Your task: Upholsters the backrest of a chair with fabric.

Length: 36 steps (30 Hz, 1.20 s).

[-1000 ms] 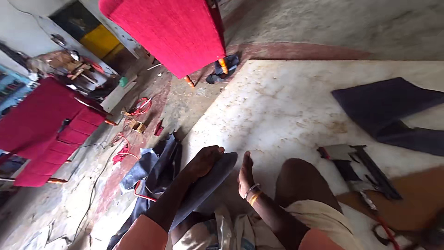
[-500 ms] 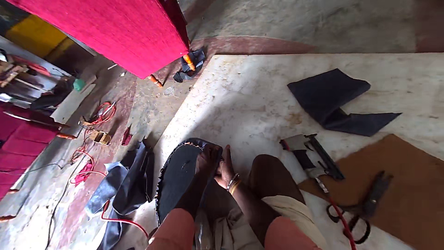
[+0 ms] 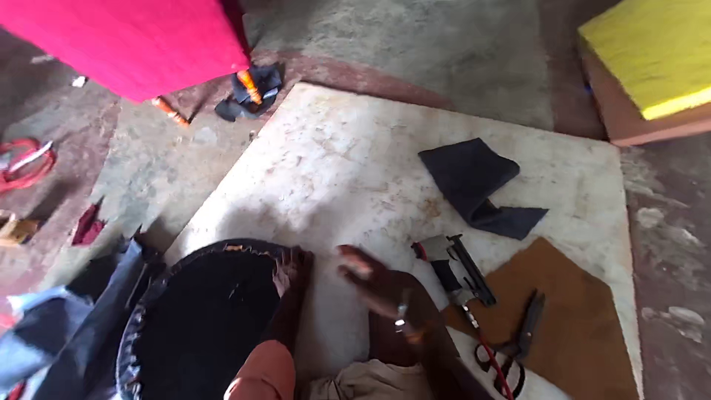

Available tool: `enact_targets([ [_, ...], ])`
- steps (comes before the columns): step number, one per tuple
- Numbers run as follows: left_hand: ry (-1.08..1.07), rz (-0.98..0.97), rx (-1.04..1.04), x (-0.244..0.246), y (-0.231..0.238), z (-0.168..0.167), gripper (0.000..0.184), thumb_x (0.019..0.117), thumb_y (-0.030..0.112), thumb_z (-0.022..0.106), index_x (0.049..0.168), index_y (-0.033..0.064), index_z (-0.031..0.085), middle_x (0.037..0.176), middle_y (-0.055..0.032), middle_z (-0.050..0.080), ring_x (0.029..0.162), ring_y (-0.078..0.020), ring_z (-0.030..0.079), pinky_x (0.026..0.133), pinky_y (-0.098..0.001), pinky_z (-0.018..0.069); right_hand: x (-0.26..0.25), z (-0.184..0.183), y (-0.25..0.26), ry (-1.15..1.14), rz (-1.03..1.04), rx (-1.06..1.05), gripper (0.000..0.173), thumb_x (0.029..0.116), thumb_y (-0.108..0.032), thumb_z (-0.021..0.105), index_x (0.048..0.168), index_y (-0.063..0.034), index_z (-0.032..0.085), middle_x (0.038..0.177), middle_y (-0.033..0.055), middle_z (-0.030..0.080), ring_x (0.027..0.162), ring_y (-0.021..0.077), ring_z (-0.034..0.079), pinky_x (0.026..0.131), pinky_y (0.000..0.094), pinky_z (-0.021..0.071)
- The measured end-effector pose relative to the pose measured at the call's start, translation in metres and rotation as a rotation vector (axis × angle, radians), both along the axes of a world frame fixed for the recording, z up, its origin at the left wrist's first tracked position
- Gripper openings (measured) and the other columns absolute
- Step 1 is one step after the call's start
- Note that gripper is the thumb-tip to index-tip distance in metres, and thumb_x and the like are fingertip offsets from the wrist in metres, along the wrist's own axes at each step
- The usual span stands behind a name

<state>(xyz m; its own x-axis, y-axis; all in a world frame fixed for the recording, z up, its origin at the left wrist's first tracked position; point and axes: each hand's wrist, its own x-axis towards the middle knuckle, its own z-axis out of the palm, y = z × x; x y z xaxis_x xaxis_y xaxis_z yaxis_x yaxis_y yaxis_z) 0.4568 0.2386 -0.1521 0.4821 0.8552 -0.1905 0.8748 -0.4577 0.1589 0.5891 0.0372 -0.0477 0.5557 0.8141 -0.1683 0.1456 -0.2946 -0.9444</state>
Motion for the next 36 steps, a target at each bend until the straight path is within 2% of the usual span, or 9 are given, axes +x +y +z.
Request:
enact_targets([
  [2,0.004,0.044,0.045,-0.008,0.000,-0.005,0.072,0.0948,0.073,0.046,0.149,0.0273,0.053,0.155,-0.0149,0.047,0.146,-0.0421,0.037,0.114,-0.0689,0.0273,0.043,-0.025,-0.056,-0.435,-0.123,-0.211,0.051,0.0989,-0.047,0.062,0.137,-0.0127,0.064,0.131,0.0078,0.069,0.122,0.0217,0.066,0.105,0.0455,0.0542],
  [5,-0.003,0.027,0.070,-0.016,0.009,-0.016,0.075,0.0934,0.080,0.034,0.147,0.0323,0.056,0.165,-0.0085,0.036,0.156,-0.0370,0.021,0.122,-0.0704,0.0058,0.090,-0.064,-0.127,-0.533,-0.221,-0.655,0.081,0.0894,-0.051,0.074,0.147,0.0005,0.049,0.141,0.0336,0.053,0.128,0.0522,0.053,0.105,0.0674,0.0437],
  [8,0.050,-0.035,-0.024,-0.018,0.016,-0.012,0.066,0.0964,0.079,0.029,0.144,0.0418,0.056,0.167,0.0022,0.034,0.156,-0.0312,0.023,0.122,-0.0679,0.0071,0.084,-0.098,-0.156,-0.527,-0.251,-0.922,0.102,0.0828,-0.047,0.083,0.158,-0.0015,0.032,0.144,0.0342,0.051,0.125,0.0536,0.057,0.099,0.0688,0.0482],
  [14,0.046,-0.070,-0.104,-0.016,0.025,-0.011,0.051,0.1056,0.063,0.025,0.143,0.0461,0.054,0.167,0.0090,0.032,0.157,-0.0302,0.020,0.122,-0.0649,0.0104,0.094,-0.094,-0.141,-0.364,-0.399,-0.848,0.091,0.0807,-0.008,0.079,0.157,-0.0014,0.030,0.140,0.0313,0.055,0.122,0.0487,0.061,0.099,0.0661,0.0490],
  [17,0.033,-0.062,-0.141,-0.017,0.026,-0.007,0.049,0.1069,0.060,0.025,0.143,0.0460,0.055,0.166,0.0091,0.033,0.157,-0.0291,0.018,0.123,-0.0645,0.0099,0.103,-0.052,-0.114,-0.368,-0.490,-0.744,0.084,0.0889,-0.025,0.078,0.154,-0.0034,0.029,0.112,0.0320,0.067,0.097,0.0486,0.069,0.083,0.0645,0.0544],
  [20,0.020,-0.061,-0.130,-0.018,0.026,-0.012,0.048,0.1073,0.059,0.025,0.142,0.0458,0.056,0.166,0.0095,0.034,0.157,-0.0286,0.019,0.123,-0.0636,0.0105,0.106,-0.023,-0.089,-0.631,-0.173,-0.488,0.069,0.0936,-0.032,0.072,0.141,0.0110,0.048,0.106,0.0341,0.068,0.098,0.0492,0.069,0.087,0.0660,0.0532],
  [24,0.009,-0.057,-0.140,-0.019,0.026,-0.008,0.047,0.1079,0.057,0.025,0.142,0.0461,0.056,0.166,0.0108,0.034,0.157,-0.0270,0.019,0.123,-0.0635,0.0109,0.093,0.023,0.009,-0.721,0.423,-0.641,0.050,0.0942,-0.037,0.073,0.140,-0.0181,0.063,0.109,0.0169,0.075,0.100,0.0387,0.072,0.085,0.0644,0.0547],
  [28,-0.037,-0.051,-0.139,-0.020,0.027,-0.007,0.045,0.1082,0.055,0.029,0.142,0.0447,0.057,0.165,0.0104,0.036,0.157,-0.0290,0.021,0.122,-0.0644,0.0137,0.071,-0.018,0.083,-0.581,0.586,-0.519,0.043,0.0902,-0.058,0.071,0.103,-0.0161,0.074,0.089,0.0075,0.074,0.085,0.0257,0.072,0.077,0.0552,0.0578],
  [36,-0.077,-0.041,-0.121,-0.022,0.025,-0.008,0.045,0.1093,0.051,0.028,0.140,0.0409,0.060,0.163,0.0096,0.039,0.156,-0.0273,0.024,0.123,-0.0604,0.0162,0.043,-0.049,0.134,-0.485,0.662,-0.648,0.048,0.0923,-0.057,0.068,0.106,-0.0121,0.072,0.089,0.0089,0.072,0.085,0.0234,0.071,0.081,0.0503,0.0573],
])
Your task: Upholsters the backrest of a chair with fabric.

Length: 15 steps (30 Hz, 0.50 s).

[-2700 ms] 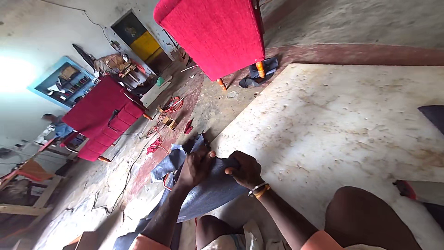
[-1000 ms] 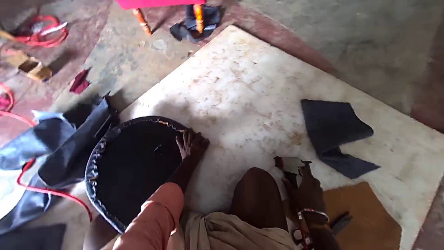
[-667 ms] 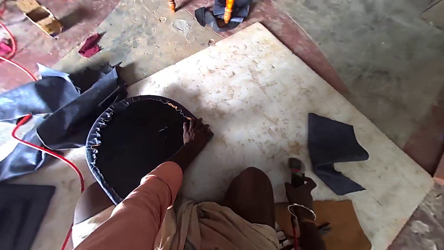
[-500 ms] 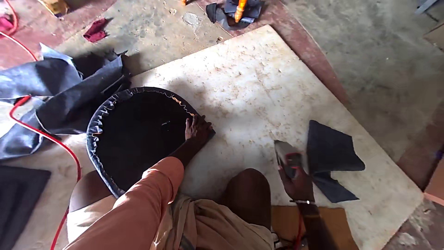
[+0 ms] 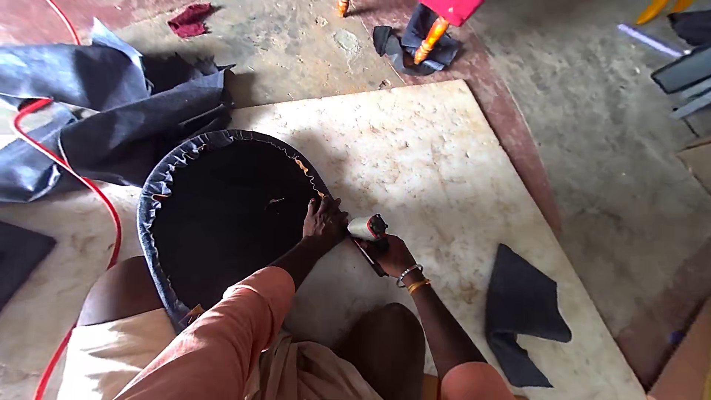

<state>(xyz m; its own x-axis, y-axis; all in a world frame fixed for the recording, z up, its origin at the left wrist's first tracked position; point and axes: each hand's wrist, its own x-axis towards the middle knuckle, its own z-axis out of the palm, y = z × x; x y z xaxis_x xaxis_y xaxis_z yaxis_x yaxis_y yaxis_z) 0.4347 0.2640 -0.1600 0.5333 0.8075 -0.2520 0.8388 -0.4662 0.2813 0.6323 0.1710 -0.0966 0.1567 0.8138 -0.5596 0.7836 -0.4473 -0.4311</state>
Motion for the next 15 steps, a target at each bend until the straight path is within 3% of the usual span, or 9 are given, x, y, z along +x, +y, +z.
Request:
enact_targets([
  [6,-0.005,0.007,0.031,-0.001,-0.004,-0.005,0.044,0.1104,0.043,0.028,0.140,0.0376,0.061,0.162,0.0097,0.040,0.155,-0.0263,0.026,0.123,-0.0592,0.0184,-0.007,-0.007,0.001,-0.024,0.011,0.010,0.044,0.0932,-0.054,0.070,0.105,-0.0119,0.071,0.084,0.0090,0.071,0.080,0.0244,0.070,0.076,0.0511,0.0573],
  [9,-0.008,0.015,0.063,0.000,-0.002,-0.004,0.042,0.1099,0.037,0.032,0.142,0.0336,0.059,0.162,0.0116,0.041,0.155,-0.0245,0.028,0.122,-0.0580,0.0215,-0.005,-0.002,-0.002,0.034,-0.011,0.038,0.042,0.0922,-0.053,0.071,0.103,-0.0119,0.071,0.083,0.0064,0.071,0.077,0.0202,0.070,0.075,0.0469,0.0579],
  [15,-0.005,0.023,0.088,-0.002,-0.001,-0.009,0.039,0.1091,0.033,0.039,0.143,0.0305,0.057,0.161,0.0121,0.043,0.153,-0.0230,0.030,0.120,-0.0564,0.0260,-0.019,0.000,-0.009,-0.041,0.050,-0.033,0.045,0.0933,-0.055,0.067,0.111,-0.0137,0.071,0.095,0.0079,0.073,0.093,0.0230,0.071,0.086,0.0494,0.0567],
])
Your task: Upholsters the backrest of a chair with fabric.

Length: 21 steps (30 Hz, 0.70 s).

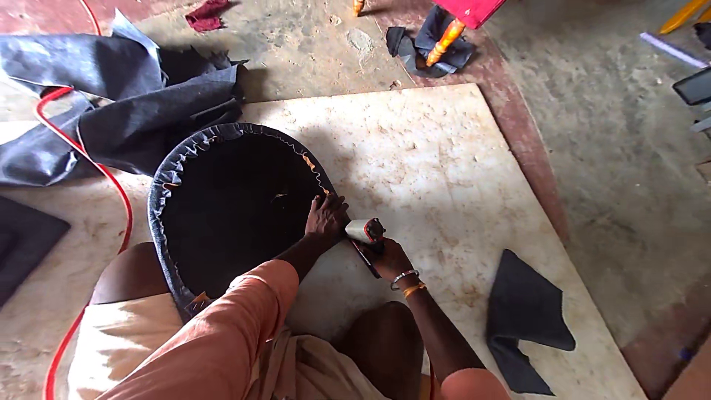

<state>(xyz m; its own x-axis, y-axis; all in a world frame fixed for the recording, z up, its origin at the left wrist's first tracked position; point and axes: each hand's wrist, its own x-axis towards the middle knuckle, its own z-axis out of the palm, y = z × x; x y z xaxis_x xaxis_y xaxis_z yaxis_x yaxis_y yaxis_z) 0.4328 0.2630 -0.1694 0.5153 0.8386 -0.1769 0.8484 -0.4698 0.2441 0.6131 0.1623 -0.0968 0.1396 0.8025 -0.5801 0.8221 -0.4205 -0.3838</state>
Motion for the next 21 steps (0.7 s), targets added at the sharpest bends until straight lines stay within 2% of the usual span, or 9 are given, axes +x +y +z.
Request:
enact_targets([
  [4,-0.215,-0.013,-0.096,-0.015,0.006,0.013,0.041,0.1084,0.032,0.043,0.147,0.0250,0.055,0.160,0.0062,0.045,0.149,-0.0173,0.038,0.122,-0.0480,0.0278,0.015,0.009,-0.003,-0.037,-0.037,0.075,0.049,0.0926,-0.057,0.067,0.115,-0.0142,0.071,0.100,0.0091,0.074,0.096,0.0251,0.071,0.088,0.0522,0.0561],
  [6,-0.279,-0.003,-0.156,-0.040,-0.008,0.034,0.044,0.1065,0.045,0.047,0.139,0.0190,0.060,0.148,-0.0017,0.056,0.138,-0.0228,0.051,0.116,-0.0476,0.0385,0.034,0.009,-0.024,-0.182,-0.150,0.132,0.053,0.0946,-0.054,0.066,0.129,-0.0148,0.066,0.106,0.0139,0.074,0.100,0.0328,0.072,0.088,0.0581,0.0560],
  [8,-0.110,0.008,-0.170,-0.069,-0.041,0.065,0.064,0.0969,0.070,0.046,0.129,0.0175,0.063,0.134,-0.0061,0.062,0.127,-0.0275,0.056,0.109,-0.0498,0.0434,0.053,0.004,-0.051,-0.349,-0.286,0.187,0.056,0.0964,-0.052,0.064,0.142,-0.0204,0.056,0.103,0.0174,0.075,0.094,0.0399,0.073,0.079,0.0633,0.0563],
  [10,0.113,0.008,-0.287,-0.089,-0.077,0.101,0.082,0.0887,0.082,0.045,0.135,0.0164,0.060,0.142,-0.0105,0.057,0.135,-0.0326,0.049,0.112,-0.0572,0.0359,0.069,-0.011,-0.082,-0.407,-0.419,0.246,0.060,0.0976,-0.045,0.065,0.148,-0.0167,0.049,0.108,0.0226,0.073,0.097,0.0455,0.072,0.079,0.0673,0.0544],
  [12,0.217,-0.003,-0.340,-0.094,-0.100,0.114,0.073,0.0943,0.070,0.050,0.146,0.0190,0.055,0.146,-0.0145,0.054,0.139,-0.0366,0.045,0.114,-0.0613,0.0310,0.086,-0.032,-0.109,-0.374,-0.497,0.250,0.066,0.0975,-0.041,0.067,0.154,-0.0123,0.045,0.122,0.0239,0.069,0.109,0.0449,0.068,0.091,0.0665,0.0521],
  [14,0.218,-0.032,-0.264,-0.093,-0.105,0.104,0.053,0.1058,0.050,0.043,0.146,0.0187,0.055,0.142,-0.0151,0.058,0.135,-0.0375,0.050,0.112,-0.0605,0.0350,0.091,-0.038,-0.120,-0.317,-0.480,0.289,0.068,0.0955,-0.040,0.070,0.150,-0.0056,0.049,0.132,0.0257,0.064,0.122,0.0449,0.062,0.103,0.0632,0.0475],
  [16,0.159,-0.050,-0.174,-0.092,-0.107,0.099,0.045,0.1105,0.040,0.033,0.144,0.0206,0.057,0.137,-0.0113,0.063,0.130,-0.0344,0.056,0.107,-0.0571,0.0411,0.074,-0.019,-0.115,-0.257,-0.425,0.398,0.068,0.0949,-0.042,0.070,0.147,-0.0021,0.053,0.138,0.0294,0.058,0.130,0.0474,0.055,0.109,0.0631,0.0415],
  [18,0.091,-0.056,-0.114,-0.090,-0.111,0.113,0.046,0.1106,0.037,0.031,0.143,0.0193,0.058,0.134,-0.0088,0.065,0.127,-0.0304,0.060,0.106,-0.0536,0.0445,0.052,0.003,-0.097,-0.109,-0.388,0.508,0.065,0.0991,-0.044,0.065,0.148,-0.0028,0.051,0.140,0.0266,0.058,0.129,0.0424,0.057,0.110,0.0590,0.0447],
  [21,-0.034,-0.044,-0.044,-0.094,-0.111,0.169,0.046,0.1084,0.041,0.036,0.133,0.0148,0.065,0.128,-0.0089,0.069,0.120,-0.0288,0.065,0.102,-0.0529,0.0501,0.009,0.032,-0.055,0.268,-0.383,0.706,0.055,0.1051,-0.037,0.056,0.152,-0.0095,0.048,0.147,0.0167,0.056,0.128,0.0294,0.061,0.105,0.0482,0.0532],
])
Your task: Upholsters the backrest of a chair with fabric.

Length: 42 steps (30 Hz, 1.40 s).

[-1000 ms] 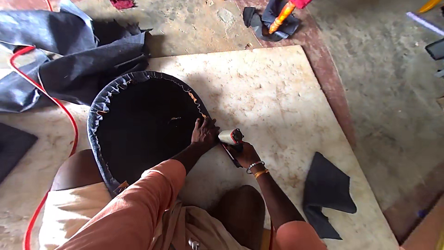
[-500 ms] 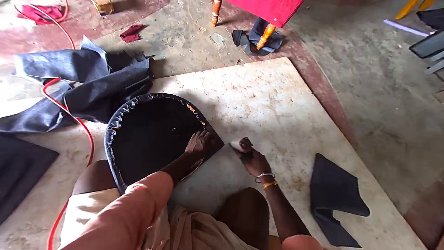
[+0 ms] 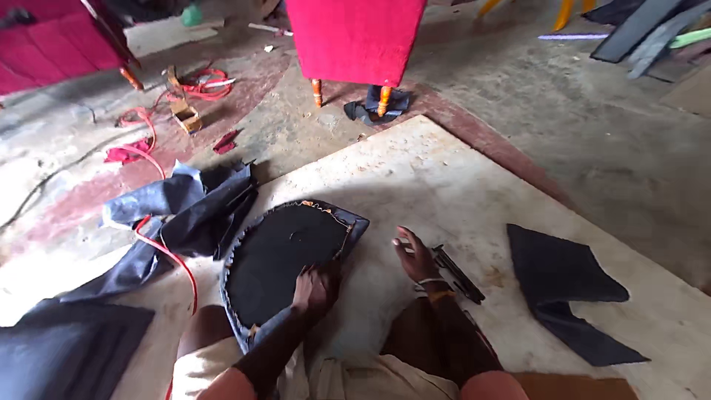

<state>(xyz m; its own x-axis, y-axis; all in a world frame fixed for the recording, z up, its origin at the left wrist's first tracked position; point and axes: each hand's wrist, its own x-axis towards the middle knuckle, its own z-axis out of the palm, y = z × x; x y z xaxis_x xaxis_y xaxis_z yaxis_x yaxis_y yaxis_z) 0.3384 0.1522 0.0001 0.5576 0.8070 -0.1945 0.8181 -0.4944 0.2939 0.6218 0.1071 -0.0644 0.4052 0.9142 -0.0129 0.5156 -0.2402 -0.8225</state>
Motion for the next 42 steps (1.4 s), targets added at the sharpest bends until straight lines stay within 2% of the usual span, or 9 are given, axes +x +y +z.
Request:
enact_targets([
  [5,-0.406,-0.081,0.198,-0.023,-0.008,0.097,0.049,0.1079,0.048,0.038,0.098,0.0105,0.068,0.084,-0.0066,0.068,0.071,-0.0218,0.067,0.061,-0.0459,0.0564,-0.057,0.049,0.076,0.258,0.054,0.528,0.059,0.1087,-0.046,0.034,0.143,-0.0041,0.057,0.149,0.0092,0.056,0.141,0.0178,0.049,0.119,0.0432,0.0384],
  [9,-0.475,0.074,0.153,-0.028,-0.017,0.138,0.046,0.1072,0.048,0.039,0.093,0.0136,0.067,0.070,0.0003,0.060,0.062,-0.0149,0.060,0.057,-0.0387,0.0519,-0.083,0.093,0.101,0.404,-0.094,0.662,0.030,0.1083,-0.033,0.046,0.107,-0.0047,0.058,0.087,0.0041,0.061,0.075,0.0105,0.060,0.072,0.0336,0.0549],
  [14,-0.524,0.183,0.111,-0.024,-0.028,0.144,0.046,0.1078,0.047,0.037,0.093,0.0149,0.065,0.071,0.0020,0.058,0.062,-0.0136,0.058,0.057,-0.0375,0.0503,-0.078,0.123,0.123,0.362,0.133,0.630,0.059,0.1061,-0.047,0.038,0.143,-0.0042,0.057,0.146,0.0139,0.056,0.136,0.0200,0.052,0.116,0.0436,0.0396],
  [17,-0.535,0.282,0.115,-0.032,-0.026,0.148,0.042,0.1073,0.045,0.037,0.103,0.0151,0.067,0.077,0.0021,0.062,0.068,-0.0135,0.061,0.061,-0.0389,0.0530,-0.102,0.132,0.138,0.390,0.121,0.683,0.056,0.1094,-0.045,0.031,0.131,-0.0009,0.058,0.121,0.0110,0.066,0.112,0.0131,0.064,0.099,0.0351,0.0529],
  [21,-0.400,0.408,0.155,-0.043,-0.014,0.158,0.051,0.1028,0.058,0.042,0.122,0.0168,0.064,0.088,-0.0017,0.069,0.078,-0.0189,0.068,0.070,-0.0473,0.0576,-0.151,0.133,0.148,0.453,0.020,0.826,0.053,0.1109,-0.040,0.028,0.134,-0.0010,0.057,0.131,0.0109,0.061,0.121,0.0130,0.058,0.106,0.0329,0.0480],
  [24,-0.401,0.462,0.318,-0.053,-0.007,0.151,0.040,0.1020,0.052,0.052,0.113,0.0153,0.064,0.078,-0.0004,0.069,0.072,-0.0172,0.069,0.066,-0.0431,0.0583,-0.188,0.076,0.125,0.511,0.074,0.659,0.062,0.1102,-0.052,0.025,0.158,-0.0155,0.039,0.162,-0.0004,0.042,0.145,0.0118,0.044,0.119,0.0393,0.0389],
  [27,-0.509,0.446,0.383,-0.063,-0.003,0.148,0.037,0.1040,0.043,0.051,0.114,0.0112,0.067,0.085,0.0003,0.071,0.077,-0.0112,0.069,0.070,-0.0362,0.0593,-0.226,-0.037,0.124,0.585,0.019,0.392,0.055,0.1121,-0.029,0.026,0.161,-0.0035,0.030,0.165,0.0154,0.035,0.151,0.0249,0.036,0.125,0.0446,0.0307],
  [30,-0.627,0.399,0.345,-0.071,0.000,0.143,0.037,0.1047,0.038,0.050,0.115,0.0068,0.068,0.092,0.0004,0.071,0.083,-0.0056,0.068,0.077,-0.0280,0.0592,-0.254,-0.072,0.119,0.807,-0.050,0.275,0.055,0.1131,-0.024,0.022,0.162,0.0008,0.023,0.166,0.0194,0.030,0.153,0.0241,0.032,0.126,0.0393,0.0261],
  [42,-0.986,0.155,0.135,-0.054,0.002,0.109,0.042,0.1108,0.035,0.039,0.114,-0.0006,0.062,0.089,-0.0008,0.070,0.078,-0.0069,0.070,0.071,-0.0242,0.0619,-0.252,0.081,0.044,0.822,0.124,0.603,0.067,0.1108,-0.048,0.024,0.166,-0.0116,0.016,0.173,0.0049,0.015,0.158,0.0142,0.016,0.131,0.0397,0.0162],
])
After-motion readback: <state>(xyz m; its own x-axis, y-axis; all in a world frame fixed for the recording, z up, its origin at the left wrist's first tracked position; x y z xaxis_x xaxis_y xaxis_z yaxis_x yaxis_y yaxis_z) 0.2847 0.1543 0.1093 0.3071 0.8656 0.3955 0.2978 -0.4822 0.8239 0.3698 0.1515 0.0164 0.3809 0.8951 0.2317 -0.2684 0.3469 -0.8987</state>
